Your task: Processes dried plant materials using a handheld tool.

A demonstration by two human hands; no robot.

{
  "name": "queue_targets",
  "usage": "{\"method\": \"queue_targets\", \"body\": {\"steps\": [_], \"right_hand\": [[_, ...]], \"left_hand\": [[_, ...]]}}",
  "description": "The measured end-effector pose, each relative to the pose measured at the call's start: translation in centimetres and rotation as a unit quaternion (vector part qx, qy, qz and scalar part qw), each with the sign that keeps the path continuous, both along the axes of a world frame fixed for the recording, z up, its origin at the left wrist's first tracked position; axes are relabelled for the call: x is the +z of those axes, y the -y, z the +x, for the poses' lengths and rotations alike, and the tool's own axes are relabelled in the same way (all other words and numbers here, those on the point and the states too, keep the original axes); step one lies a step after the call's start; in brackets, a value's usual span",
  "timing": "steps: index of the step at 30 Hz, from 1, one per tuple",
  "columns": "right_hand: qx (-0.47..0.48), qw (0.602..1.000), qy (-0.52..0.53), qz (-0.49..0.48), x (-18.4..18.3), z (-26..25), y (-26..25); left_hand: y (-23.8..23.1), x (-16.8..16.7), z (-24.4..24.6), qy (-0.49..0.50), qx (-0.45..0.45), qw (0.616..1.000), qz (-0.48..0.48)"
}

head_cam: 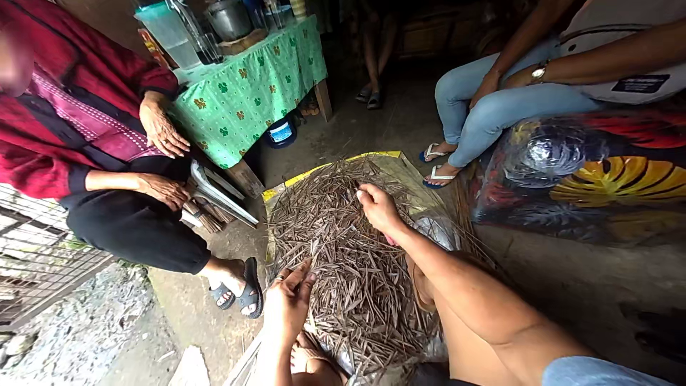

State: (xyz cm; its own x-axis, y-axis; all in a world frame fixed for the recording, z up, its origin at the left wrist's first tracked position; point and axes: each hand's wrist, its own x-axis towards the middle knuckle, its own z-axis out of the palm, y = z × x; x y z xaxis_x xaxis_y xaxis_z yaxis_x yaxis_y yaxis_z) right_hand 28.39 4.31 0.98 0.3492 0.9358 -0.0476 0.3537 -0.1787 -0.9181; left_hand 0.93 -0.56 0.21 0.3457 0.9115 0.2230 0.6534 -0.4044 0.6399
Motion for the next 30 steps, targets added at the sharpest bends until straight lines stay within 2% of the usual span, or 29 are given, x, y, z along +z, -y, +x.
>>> {"method": "queue_targets", "body": {"steps": [5,7,12,14,17,20,22,25,27,30], "right_hand": [[-0.022,0.997,-0.075,-0.024,0.1,1.6,-0.3],[-0.036,0.998,-0.059,-0.012,0.2,2.1,-0.1],[-0.086,0.994,0.06,0.043,0.4,5.3,-1.7],[-0.124,0.99,0.033,0.052,-0.3,7.2,-2.4],[-0.147,0.986,-0.067,0.03,0.2,8.5,-2.2],[-0.07,0.987,-0.141,0.0,1.1,5.6,-1.1],[0.047,0.985,-0.16,-0.052,1.5,1.9,0.5],[0.202,0.955,-0.194,-0.097,1.0,-2.8,2.2],[0.228,0.945,-0.215,-0.092,0.6,-4.6,2.1],[0.158,0.96,-0.222,-0.066,0.4,-4.4,1.2]], "left_hand": [[0.0,-0.3,-0.2,0.017,-0.022,1.0,0.009],[0.1,-0.2,-0.2,0.028,-0.023,0.999,0.008],[0.1,0.1,-0.4,0.037,-0.033,0.999,-0.019],[0.1,0.5,-0.8,0.032,-0.029,0.998,-0.037],[-0.2,1.3,-1.1,0.023,-0.002,0.997,-0.078],[-0.7,1.4,-0.3,-0.001,0.037,0.99,-0.138],[-1.0,1.4,0.7,-0.012,0.032,0.986,-0.166],[-1.2,1.3,2.4,-0.033,-0.005,0.982,-0.184],[-1.0,1.4,3.1,-0.033,-0.012,0.98,-0.194],[-0.8,1.5,3.0,-0.053,-0.017,0.98,-0.194]]}}
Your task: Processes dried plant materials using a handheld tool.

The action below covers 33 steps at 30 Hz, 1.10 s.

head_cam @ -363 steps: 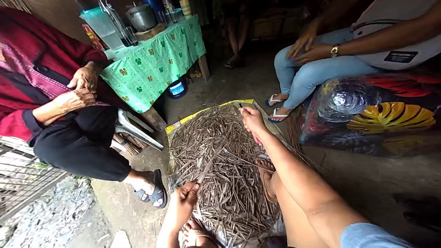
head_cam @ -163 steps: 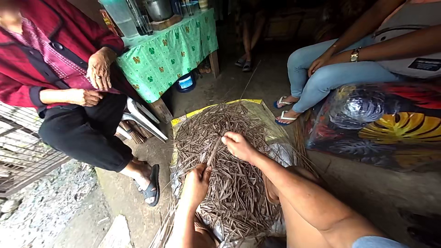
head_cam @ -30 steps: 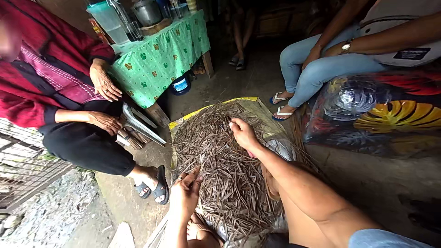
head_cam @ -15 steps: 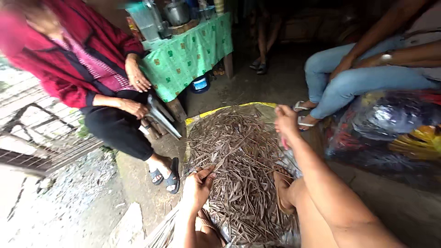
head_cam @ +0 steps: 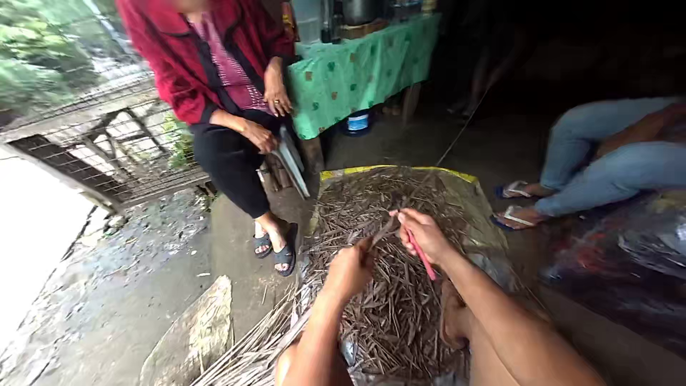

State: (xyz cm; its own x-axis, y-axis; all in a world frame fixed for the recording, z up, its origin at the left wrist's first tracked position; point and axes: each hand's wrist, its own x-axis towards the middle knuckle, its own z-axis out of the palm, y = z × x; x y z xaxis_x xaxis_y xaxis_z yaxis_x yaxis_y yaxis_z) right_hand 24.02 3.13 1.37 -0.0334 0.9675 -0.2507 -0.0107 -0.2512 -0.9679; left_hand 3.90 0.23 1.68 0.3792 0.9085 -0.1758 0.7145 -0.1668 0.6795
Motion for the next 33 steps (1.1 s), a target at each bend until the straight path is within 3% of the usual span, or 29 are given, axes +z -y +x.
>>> {"method": "queue_targets", "body": {"steps": [4,12,19,23,27,31,33], "right_hand": [[-0.073,0.994,0.084,0.007,0.4,2.0,-0.9],[0.171,0.951,0.237,0.099,0.5,-1.0,2.0],[0.188,0.902,0.355,0.16,0.0,0.1,1.4],[0.149,0.897,0.391,0.139,0.2,1.2,0.8],[0.047,0.885,0.458,0.076,0.1,1.6,-0.3],[-0.115,0.889,0.43,0.106,-0.1,4.5,-1.5],[-0.097,0.915,0.375,0.114,0.4,4.2,-1.1]], "left_hand": [[0.0,-0.2,-0.5,-0.031,-0.018,0.999,-0.01],[-0.5,-0.3,-0.2,-0.024,0.0,1.0,-0.016],[-0.5,-1.1,0.2,-0.003,-0.003,1.0,0.001],[-0.2,-0.8,0.5,-0.013,-0.004,1.0,0.005],[-0.2,-0.6,0.7,-0.023,-0.01,1.0,0.003],[0.0,-0.9,-0.3,-0.002,-0.004,1.0,0.01],[-0.1,-0.9,-0.5,-0.013,0.006,1.0,0.004]]}}
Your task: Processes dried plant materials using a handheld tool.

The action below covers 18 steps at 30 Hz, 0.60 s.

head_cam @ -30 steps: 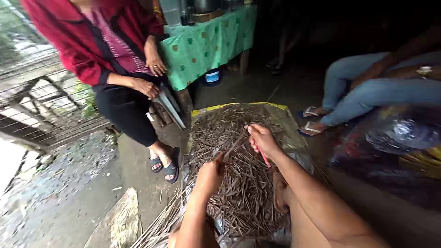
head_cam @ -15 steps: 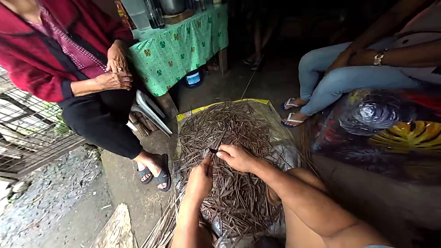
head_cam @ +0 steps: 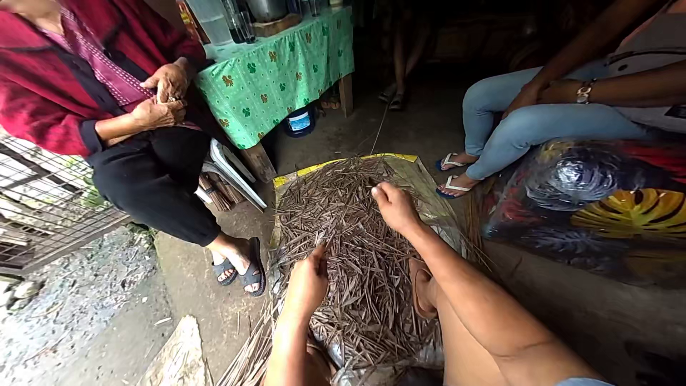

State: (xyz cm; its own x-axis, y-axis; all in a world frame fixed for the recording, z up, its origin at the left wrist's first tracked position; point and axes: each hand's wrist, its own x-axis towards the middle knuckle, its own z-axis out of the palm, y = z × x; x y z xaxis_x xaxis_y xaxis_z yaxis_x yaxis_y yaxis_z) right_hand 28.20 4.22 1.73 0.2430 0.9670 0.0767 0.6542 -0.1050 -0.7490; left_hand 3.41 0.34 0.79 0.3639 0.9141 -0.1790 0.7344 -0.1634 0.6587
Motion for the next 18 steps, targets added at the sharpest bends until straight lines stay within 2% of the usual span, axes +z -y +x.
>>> {"method": "queue_targets", "body": {"steps": [2,4,7,10,13,18], "right_hand": [[0.09,0.994,-0.046,-0.042,-0.1,-1.5,0.9],[0.168,0.982,-0.044,-0.073,-0.3,-3.3,1.9],[0.201,0.974,-0.003,-0.102,0.0,-4.6,2.3],[0.188,0.974,0.032,-0.121,-0.2,-4.3,2.0],[0.134,0.984,0.039,-0.108,-0.2,-3.4,1.2],[-0.011,0.999,0.015,-0.038,-0.3,0.5,-0.6]], "left_hand": [[-0.2,-0.1,0.1,-0.022,0.002,1.0,0.0],[-0.1,-0.1,0.4,-0.028,0.001,1.0,0.013],[0.1,0.5,0.9,-0.05,0.008,0.998,0.041],[0.3,1.1,1.4,-0.108,0.024,0.992,0.067],[0.8,1.4,1.7,-0.15,0.047,0.98,0.12],[1.0,0.9,1.2,-0.114,0.039,0.979,0.165]]}}
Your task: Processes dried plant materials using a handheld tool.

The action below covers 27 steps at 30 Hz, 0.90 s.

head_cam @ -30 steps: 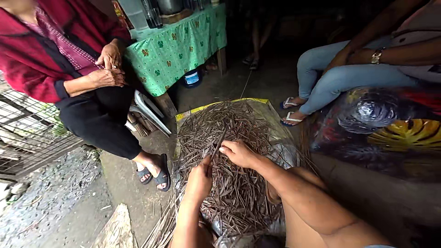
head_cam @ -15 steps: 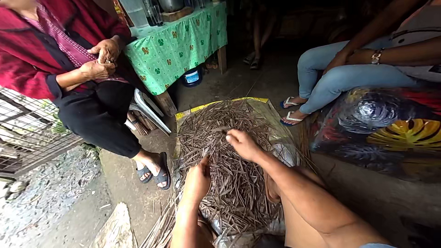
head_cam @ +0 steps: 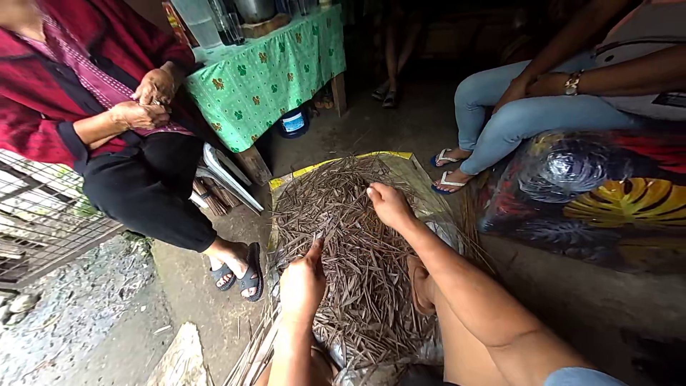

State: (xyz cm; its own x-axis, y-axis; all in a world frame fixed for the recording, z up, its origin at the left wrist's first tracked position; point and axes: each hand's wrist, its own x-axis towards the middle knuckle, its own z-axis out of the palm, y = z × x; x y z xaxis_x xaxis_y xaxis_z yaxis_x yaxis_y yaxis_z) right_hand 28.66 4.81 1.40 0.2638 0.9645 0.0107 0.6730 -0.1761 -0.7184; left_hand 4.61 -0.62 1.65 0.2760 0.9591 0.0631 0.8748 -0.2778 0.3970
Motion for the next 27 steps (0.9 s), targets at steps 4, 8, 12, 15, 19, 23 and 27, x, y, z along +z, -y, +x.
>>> {"method": "queue_targets", "body": {"steps": [4,8,12,15,19,23,27], "right_hand": [[-0.031,0.999,-0.01,0.029,0.5,0.2,0.1],[-0.072,0.995,-0.05,0.043,0.2,1.8,-0.5],[-0.109,0.988,-0.074,0.084,-0.3,3.4,-1.7],[-0.156,0.977,-0.119,0.081,-0.1,5.6,-2.8],[-0.173,0.965,-0.181,0.076,0.0,6.6,-2.3],[0.044,0.983,-0.176,-0.028,0.6,0.0,1.5],[0.202,0.968,-0.138,-0.063,-0.5,-4.7,3.2]], "left_hand": [[-0.3,-0.2,-0.4,0.031,-0.031,0.998,-0.047],[-0.1,-0.7,-0.7,0.044,-0.063,0.997,-0.023],[-0.3,-0.9,-1.5,0.054,-0.062,0.995,-0.055],[-0.5,-0.8,-2.4,0.051,-0.062,0.992,-0.096],[-0.8,-1.0,-3.2,0.108,-0.054,0.981,-0.148],[-1.1,-0.6,-2.3,0.213,-0.032,0.94,-0.265],[-1.5,-0.3,-1.8,0.281,-0.028,0.911,-0.299]]}}
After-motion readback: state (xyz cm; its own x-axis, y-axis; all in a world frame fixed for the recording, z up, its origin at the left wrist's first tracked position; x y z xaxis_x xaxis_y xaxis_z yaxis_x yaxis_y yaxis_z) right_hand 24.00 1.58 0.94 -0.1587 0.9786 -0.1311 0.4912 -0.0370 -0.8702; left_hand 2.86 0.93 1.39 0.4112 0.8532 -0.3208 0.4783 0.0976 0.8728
